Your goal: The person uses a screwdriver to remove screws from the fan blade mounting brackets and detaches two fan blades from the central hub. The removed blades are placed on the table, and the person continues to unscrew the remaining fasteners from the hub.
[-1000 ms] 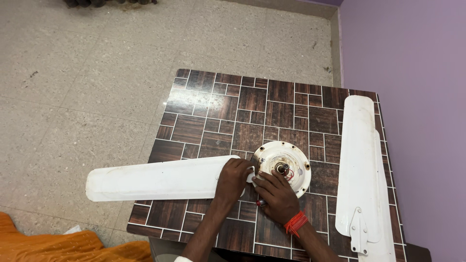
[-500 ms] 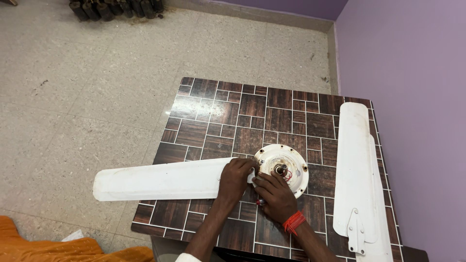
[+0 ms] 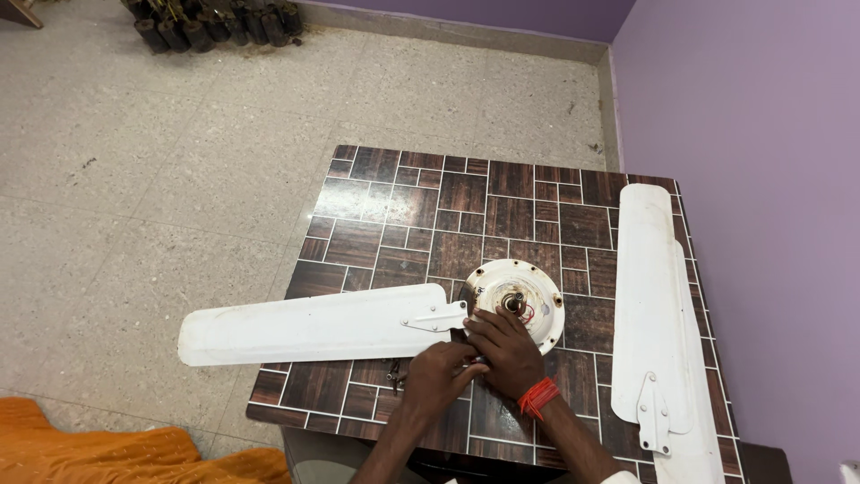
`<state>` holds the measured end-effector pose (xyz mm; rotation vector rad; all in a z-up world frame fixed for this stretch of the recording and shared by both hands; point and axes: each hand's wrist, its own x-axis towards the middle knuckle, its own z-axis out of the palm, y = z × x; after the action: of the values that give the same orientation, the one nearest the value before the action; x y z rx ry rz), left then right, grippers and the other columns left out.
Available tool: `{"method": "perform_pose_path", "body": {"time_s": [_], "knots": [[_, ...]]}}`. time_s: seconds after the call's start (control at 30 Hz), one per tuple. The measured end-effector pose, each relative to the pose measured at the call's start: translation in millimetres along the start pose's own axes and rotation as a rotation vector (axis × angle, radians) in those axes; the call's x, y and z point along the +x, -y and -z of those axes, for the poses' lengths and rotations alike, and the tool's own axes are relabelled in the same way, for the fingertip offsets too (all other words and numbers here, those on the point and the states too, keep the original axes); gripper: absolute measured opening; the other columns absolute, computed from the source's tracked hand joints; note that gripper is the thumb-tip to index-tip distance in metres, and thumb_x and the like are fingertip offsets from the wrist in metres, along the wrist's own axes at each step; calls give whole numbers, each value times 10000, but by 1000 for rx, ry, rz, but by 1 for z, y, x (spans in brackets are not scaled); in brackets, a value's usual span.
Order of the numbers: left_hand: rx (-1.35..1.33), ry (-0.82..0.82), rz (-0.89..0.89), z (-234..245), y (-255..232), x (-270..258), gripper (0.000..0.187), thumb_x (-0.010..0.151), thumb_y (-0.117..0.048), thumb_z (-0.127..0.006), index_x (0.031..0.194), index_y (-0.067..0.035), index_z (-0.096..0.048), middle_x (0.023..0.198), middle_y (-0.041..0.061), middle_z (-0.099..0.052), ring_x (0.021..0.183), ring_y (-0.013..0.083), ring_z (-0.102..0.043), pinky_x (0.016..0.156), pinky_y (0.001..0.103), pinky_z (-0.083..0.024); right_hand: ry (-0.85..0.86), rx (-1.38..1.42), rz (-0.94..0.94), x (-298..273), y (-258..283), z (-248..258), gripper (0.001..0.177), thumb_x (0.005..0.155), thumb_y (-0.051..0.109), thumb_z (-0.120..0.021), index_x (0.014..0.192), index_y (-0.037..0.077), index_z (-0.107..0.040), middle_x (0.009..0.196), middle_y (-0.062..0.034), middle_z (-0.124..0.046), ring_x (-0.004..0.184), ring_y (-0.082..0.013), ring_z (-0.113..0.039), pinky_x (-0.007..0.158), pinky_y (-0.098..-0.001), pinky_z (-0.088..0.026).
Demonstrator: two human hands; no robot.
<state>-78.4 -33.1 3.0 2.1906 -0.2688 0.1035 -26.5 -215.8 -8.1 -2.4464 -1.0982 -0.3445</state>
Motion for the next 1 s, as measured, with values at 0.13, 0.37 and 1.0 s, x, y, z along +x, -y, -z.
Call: {"method": "perform_pose_path", "body": {"time_s": [0.13,0.37,1.0], "knots": [[-93,21,74,-2,-1,-2,254,835,-222,-828,1031,-75,-758,942,77,-768,834,221,-744,735,347,-596,5,-24,-11,2,4,4,428,736,187,-800,1138,78,-701,1314,-60,-677,1337,-263,-559,1194,-515,-337],[-394,-200,180,31,10,-3,172,859,-94,-804,1009,-47,-733,930,71,-750,862,183,-734,712,344,-575,-26,-6,-51,2,4,0,495,873,283,-766,1285,40,-636,1305,-122,-670,1303,-273,-571,1184,-523,-340],[-260,-375,1,61,-10,44,189,896,-10,-736,1081,-10,-693,1002,112,-710,916,222,-747,749,326,-628,-50,-33,-51,3,6,0,350,920,219,-720,1231,65,-681,1235,-111,-717,1276,-256,-604,1172,-497,-373]]}}
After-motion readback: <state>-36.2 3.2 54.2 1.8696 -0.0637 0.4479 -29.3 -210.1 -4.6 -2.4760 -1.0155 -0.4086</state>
